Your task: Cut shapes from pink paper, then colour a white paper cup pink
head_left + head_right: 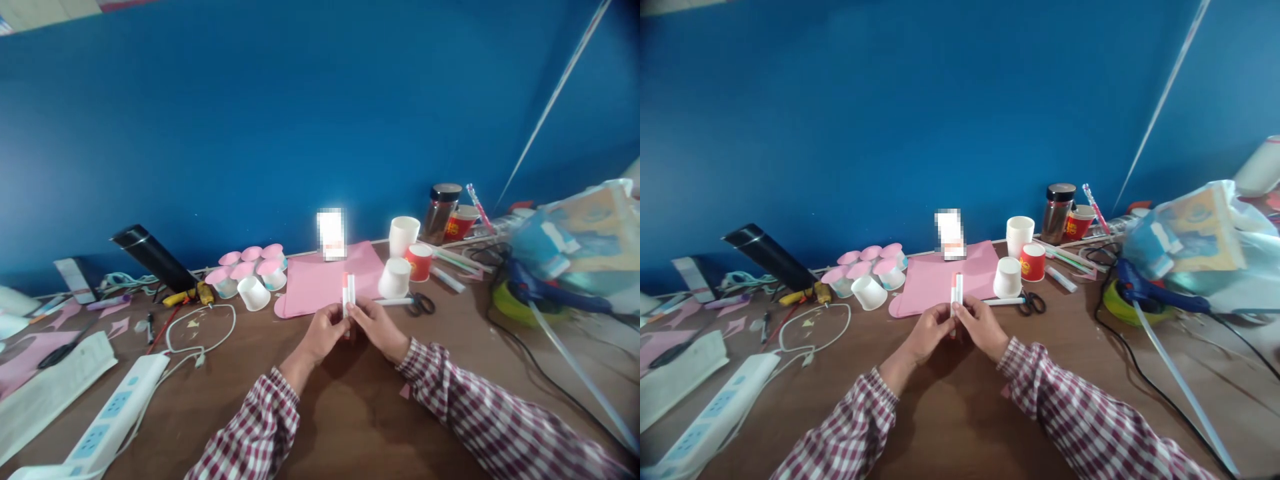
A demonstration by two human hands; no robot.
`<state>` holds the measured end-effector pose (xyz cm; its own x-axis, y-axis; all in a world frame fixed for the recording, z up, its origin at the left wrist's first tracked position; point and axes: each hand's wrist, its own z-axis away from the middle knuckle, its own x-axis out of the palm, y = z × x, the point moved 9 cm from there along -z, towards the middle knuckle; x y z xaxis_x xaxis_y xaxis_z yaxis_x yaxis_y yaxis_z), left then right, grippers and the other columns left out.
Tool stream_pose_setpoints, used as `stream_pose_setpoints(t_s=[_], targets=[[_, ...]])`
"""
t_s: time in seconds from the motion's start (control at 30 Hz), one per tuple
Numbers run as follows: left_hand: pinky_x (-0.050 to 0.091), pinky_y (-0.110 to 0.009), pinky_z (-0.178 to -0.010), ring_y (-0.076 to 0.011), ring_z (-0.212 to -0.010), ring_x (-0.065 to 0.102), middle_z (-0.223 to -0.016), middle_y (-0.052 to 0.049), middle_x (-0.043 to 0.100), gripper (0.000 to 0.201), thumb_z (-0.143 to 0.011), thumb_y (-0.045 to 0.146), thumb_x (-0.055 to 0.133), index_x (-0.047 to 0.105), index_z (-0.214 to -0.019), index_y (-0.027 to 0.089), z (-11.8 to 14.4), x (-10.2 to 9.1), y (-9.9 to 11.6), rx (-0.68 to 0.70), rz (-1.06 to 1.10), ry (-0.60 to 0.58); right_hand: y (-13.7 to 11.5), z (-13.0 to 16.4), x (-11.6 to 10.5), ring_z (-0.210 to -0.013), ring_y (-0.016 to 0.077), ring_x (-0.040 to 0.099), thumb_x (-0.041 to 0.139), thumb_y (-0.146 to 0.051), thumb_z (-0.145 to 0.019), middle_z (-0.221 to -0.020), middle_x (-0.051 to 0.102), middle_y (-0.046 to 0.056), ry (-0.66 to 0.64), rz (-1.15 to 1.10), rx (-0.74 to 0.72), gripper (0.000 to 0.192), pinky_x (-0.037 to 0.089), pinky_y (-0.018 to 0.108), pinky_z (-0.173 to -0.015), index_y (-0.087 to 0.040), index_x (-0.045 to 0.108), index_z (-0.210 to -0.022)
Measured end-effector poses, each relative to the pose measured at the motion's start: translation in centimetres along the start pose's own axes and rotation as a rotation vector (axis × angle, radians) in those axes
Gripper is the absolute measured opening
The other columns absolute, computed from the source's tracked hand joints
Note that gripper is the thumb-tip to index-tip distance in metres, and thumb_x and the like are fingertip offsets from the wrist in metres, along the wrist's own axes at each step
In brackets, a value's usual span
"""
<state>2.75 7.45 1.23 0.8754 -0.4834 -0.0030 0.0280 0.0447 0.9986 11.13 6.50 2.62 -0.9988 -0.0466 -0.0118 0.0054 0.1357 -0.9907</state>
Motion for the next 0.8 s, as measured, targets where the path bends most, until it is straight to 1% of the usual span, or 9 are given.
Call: stream_pose_setpoints(t_s=[0.1,0.2,0.27,0.33,0.4,0.5,0.57,0.67,0.8], targets=[[0.037,-0.021,-0.053,-0.0091,-0.053,0.050,-0.060,-0.001,0.060,0.031,-0.075,0.043,0.061,0.057,-0.080,0.013,0.7,-1.1,-1.0,-0.008,0.073,0.093,-2.7,0.5,-3.4,-0.080,0.0203,0.061,0.051,-0.042,-0.086,-0.092,0.065,0.010,0.169,0.305,-0.164,0.032,0.052,0.032,-0.067,-0.016,0.059,-0.101],[0.035,-0.020,-0.053,-0.0077,-0.054,0.048,-0.064,-0.001,0.060,0.028,-0.077,0.041,0.060,0.055,-0.077,0.013,1.2,-1.6,-1.9,-0.030,0.121,0.115,-5.6,1.5,-8.1,-0.080,0.0206,0.059,0.052,-0.038,-0.085,-0.098,0.062,0.012,0.346,0.605,-0.291,0.031,0.050,0.033,-0.067,-0.017,0.055,-0.109],[0.034,-0.019,-0.051,-0.0071,-0.054,0.047,-0.065,-0.001,0.060,0.028,-0.078,0.041,0.059,0.055,-0.080,0.014,1.2,-1.7,-2.4,-0.060,0.145,0.109,-6.7,2.2,-11.7,-0.083,0.0217,0.059,0.054,-0.038,-0.084,-0.097,0.061,0.011,0.503,0.690,-0.339,0.034,0.050,0.033,-0.067,-0.017,0.052,-0.111],[0.031,-0.018,-0.048,-0.0071,-0.053,0.046,-0.066,-0.001,0.061,0.030,-0.076,0.042,0.060,0.054,-0.084,0.014,1.2,-1.7,-2.8,-0.095,0.152,0.110,-6.6,2.1,-13.8,-0.090,0.0236,0.059,0.057,-0.040,-0.082,-0.102,0.060,0.012,0.549,0.719,-0.325,0.043,0.050,0.034,-0.069,-0.016,0.048,-0.116],[0.029,-0.018,-0.044,-0.0073,-0.050,0.046,-0.066,-0.001,0.061,0.033,-0.075,0.044,0.061,0.054,-0.086,0.015,1.1,-1.6,-3.1,-0.117,0.141,0.103,-5.6,1.3,-14.3,-0.096,0.0256,0.058,0.059,-0.043,-0.079,-0.111,0.058,0.014,0.515,0.759,-0.289,0.053,0.050,0.038,-0.075,-0.016,0.043,-0.122],[0.030,-0.018,-0.044,-0.0082,-0.051,0.047,-0.065,-0.002,0.062,0.033,-0.075,0.046,0.061,0.055,-0.085,0.015,1.2,-1.5,-2.9,-0.110,0.093,0.083,-3.6,-0.4,-13.2,-0.101,0.0305,0.057,0.064,-0.047,-0.072,-0.116,0.056,0.015,0.433,0.898,-0.185,0.068,0.047,0.043,-0.081,-0.016,0.039,-0.127],[0.032,-0.019,-0.045,-0.0088,-0.052,0.049,-0.065,-0.002,0.062,0.033,-0.075,0.046,0.060,0.056,-0.086,0.015,1.3,-1.6,-2.6,-0.100,0.063,0.084,-2.7,-1.2,-12.6,-0.104,0.0338,0.056,0.066,-0.046,-0.070,-0.117,0.056,0.015,0.427,0.982,-0.132,0.071,0.046,0.046,-0.081,-0.016,0.037,-0.128],[0.035,-0.019,-0.047,-0.0088,-0.052,0.049,-0.063,-0.001,0.061,0.032,-0.075,0.045,0.060,0.057,-0.086,0.015,1.4,-1.6,-2.3,-0.090,0.027,0.077,-3.0,-1.7,-12.8,-0.103,0.0350,0.056,0.063,-0.043,-0.072,-0.118,0.056,0.016,0.490,0.981,-0.132,0.070,0.046,0.045,-0.079,-0.016,0.036,-0.130],[0.036,-0.019,-0.047,-0.0084,-0.050,0.049,-0.060,0.000,0.059,0.031,-0.075,0.044,0.061,0.057,-0.083,0.014,1.3,-1.8,-2.5,-0.112,0.003,0.090,-4.4,-1.5,-14.1,-0.098,0.0318,0.058,0.062,-0.041,-0.073,-0.117,0.057,0.014,0.544,0.910,-0.177,0.067,0.047,0.042,-0.075,-0.017,0.036,-0.130]])
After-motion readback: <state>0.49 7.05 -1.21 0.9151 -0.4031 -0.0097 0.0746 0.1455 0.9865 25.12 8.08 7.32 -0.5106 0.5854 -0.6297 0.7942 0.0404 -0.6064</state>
